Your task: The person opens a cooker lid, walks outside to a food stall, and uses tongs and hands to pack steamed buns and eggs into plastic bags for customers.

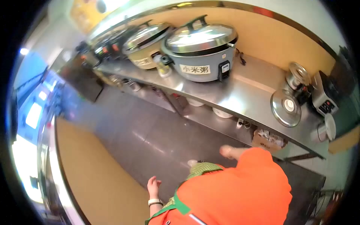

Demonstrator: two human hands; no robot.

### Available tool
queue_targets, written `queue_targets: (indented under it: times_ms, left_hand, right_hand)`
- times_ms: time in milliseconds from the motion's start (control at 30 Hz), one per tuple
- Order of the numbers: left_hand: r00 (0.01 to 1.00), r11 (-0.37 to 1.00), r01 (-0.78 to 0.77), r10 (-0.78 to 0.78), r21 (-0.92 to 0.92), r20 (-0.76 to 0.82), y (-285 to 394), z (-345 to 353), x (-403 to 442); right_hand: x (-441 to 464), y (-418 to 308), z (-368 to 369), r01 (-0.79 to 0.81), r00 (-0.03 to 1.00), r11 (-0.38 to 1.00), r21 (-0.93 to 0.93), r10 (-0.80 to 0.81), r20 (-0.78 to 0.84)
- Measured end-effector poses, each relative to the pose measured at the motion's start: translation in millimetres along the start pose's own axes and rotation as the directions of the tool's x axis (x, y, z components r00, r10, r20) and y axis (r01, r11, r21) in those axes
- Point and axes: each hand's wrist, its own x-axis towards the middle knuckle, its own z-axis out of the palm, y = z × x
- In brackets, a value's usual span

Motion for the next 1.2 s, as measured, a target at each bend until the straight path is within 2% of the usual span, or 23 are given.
queue_targets:
  times_ms: [33, 67, 100, 133, 167, 267, 333, 367, 400, 433, 533, 600, 633, 667, 700, 733, 833, 967, 1067, 1100, 1133, 1167, 1200]
  left_hand:
    - [1.0, 0.999, 0.013, -0.013, 0.037, -0.005, 3, -5, 23]
    - [0.999, 0.999, 0.015, -0.016, -0.031, -0.03, -3, -7, 49]
    - [0.998, 0.996, 0.009, -0.014, -0.091, -0.054, -18, -16, 83]
    - [0.991, 0.99, 0.094, -0.103, 0.108, 0.084, -59, -46, 113]
    - [0.957, 0.939, 0.145, -0.213, 0.313, 0.197, -79, -74, 140]
    - [0.936, 0.911, 0.131, -0.243, 0.39, 0.255, 16, -78, 192]
    - [0.925, 0.83, -0.134, -0.091, 0.541, 0.368, 126, -69, 247]
    - [0.894, 0.85, -0.364, 0.206, 0.38, 0.397, 155, -65, 283]
    - [0.93, 0.944, -0.234, 0.147, 0.234, 0.336, 202, -43, 321]
    - [0.877, 0.857, -0.409, 0.275, 0.312, 0.394, 262, -17, 347]
    - [0.584, 0.573, -0.785, 0.554, 0.236, 0.593, 458, 98, 344]
    - [0.321, 0.338, -0.935, 0.693, 0.102, 0.645, 554, 182, 326]
    - [0.206, 0.249, -0.968, 0.737, 0.024, 0.644, 592, 227, 321]
    - [0.206, 0.282, -0.959, 0.735, -0.015, 0.646, 623, 271, 314]
    - [0.132, 0.269, -0.957, 0.74, -0.111, 0.66, 652, 315, 299]
    - [0.043, 0.213, -0.956, 0.778, -0.2, 0.627, 671, 362, 294]
    - [-0.135, -0.281, -0.947, 0.784, 0.153, 0.606, 718, 481, 273]
    - [0.188, -0.245, -0.903, 0.512, 0.352, 0.838, 753, 575, 274]
    - [0.161, -0.303, -0.895, 0.466, 0.328, 0.87, 776, 589, 284]
    - [0.211, -0.255, -0.902, 0.443, 0.348, 0.871, 788, 588, 286]
    - [0.156, -0.248, -0.923, 0.453, 0.292, 0.878, 800, 595, 307]
    - [0.228, -0.154, -0.934, 0.435, 0.322, 0.871, 814, 589, 305]
    - [0.182, -0.072, -0.966, 0.494, 0.249, 0.85, 824, 594, 328]
  right_hand:
    - [13, -1, 0, -0.031, 1.0, 0.999, 0.023, 0.031, 0.001]
    - [37, -29, -46, -0.138, 0.974, 0.99, -0.04, 0.129, -0.186]
    - [64, -45, -93, -0.192, 0.953, 0.937, 0.292, 0.249, -0.171]
    - [89, -57, -125, -0.133, 0.924, 0.885, 0.446, 0.274, -0.267]
    - [101, -81, -151, -0.158, 0.913, 0.832, 0.531, 0.328, -0.243]
    - [124, -128, -227, -0.086, 0.838, 0.778, 0.623, 0.394, -0.377]
    - [133, -144, -251, 0.032, 0.639, 0.822, 0.568, 0.42, -0.645]
    - [129, -146, -264, 0.039, 0.543, 0.813, 0.581, 0.471, -0.695]
    - [132, -131, -273, 0.031, 0.325, 0.824, 0.565, 0.527, -0.785]
    - [124, -126, -296, 0.131, 0.133, 0.796, 0.59, 0.576, -0.807]
    - [86, -75, -384, 0.134, -0.263, 0.86, 0.493, 0.51, -0.819]
    - [65, -42, -434, 0.138, -0.349, 0.906, 0.401, 0.424, -0.836]
    - [57, -32, -450, 0.137, -0.352, 0.906, 0.401, 0.423, -0.835]
    - [51, -23, -467, 0.05, -0.29, 0.914, 0.403, 0.4, -0.87]
    - [47, -13, -483, -0.037, -0.224, 0.917, 0.397, 0.38, -0.898]
    - [43, -3, -496, 0.017, -0.123, 0.91, 0.414, 0.412, -0.903]
    - [37, 22, -518, 0.006, 0.009, 0.899, 0.438, 0.438, -0.899]
    - [29, 31, -533, -0.028, 0.036, 0.906, 0.422, 0.423, -0.905]
    - [18, 32, -537, 0.044, 0.044, 0.9, 0.435, 0.433, -0.9]
    - [8, 23, -540, 0.002, 0.033, 0.911, 0.412, 0.412, -0.911]
    - [-1, 13, -543, -0.04, 0.024, 0.921, 0.388, 0.389, -0.921]
    - [-8, 7, -545, -0.036, 0.028, 0.916, 0.4, 0.401, -0.916]
    - [-18, 1, -547, -0.101, 0.007, 0.93, 0.353, 0.356, -0.935]
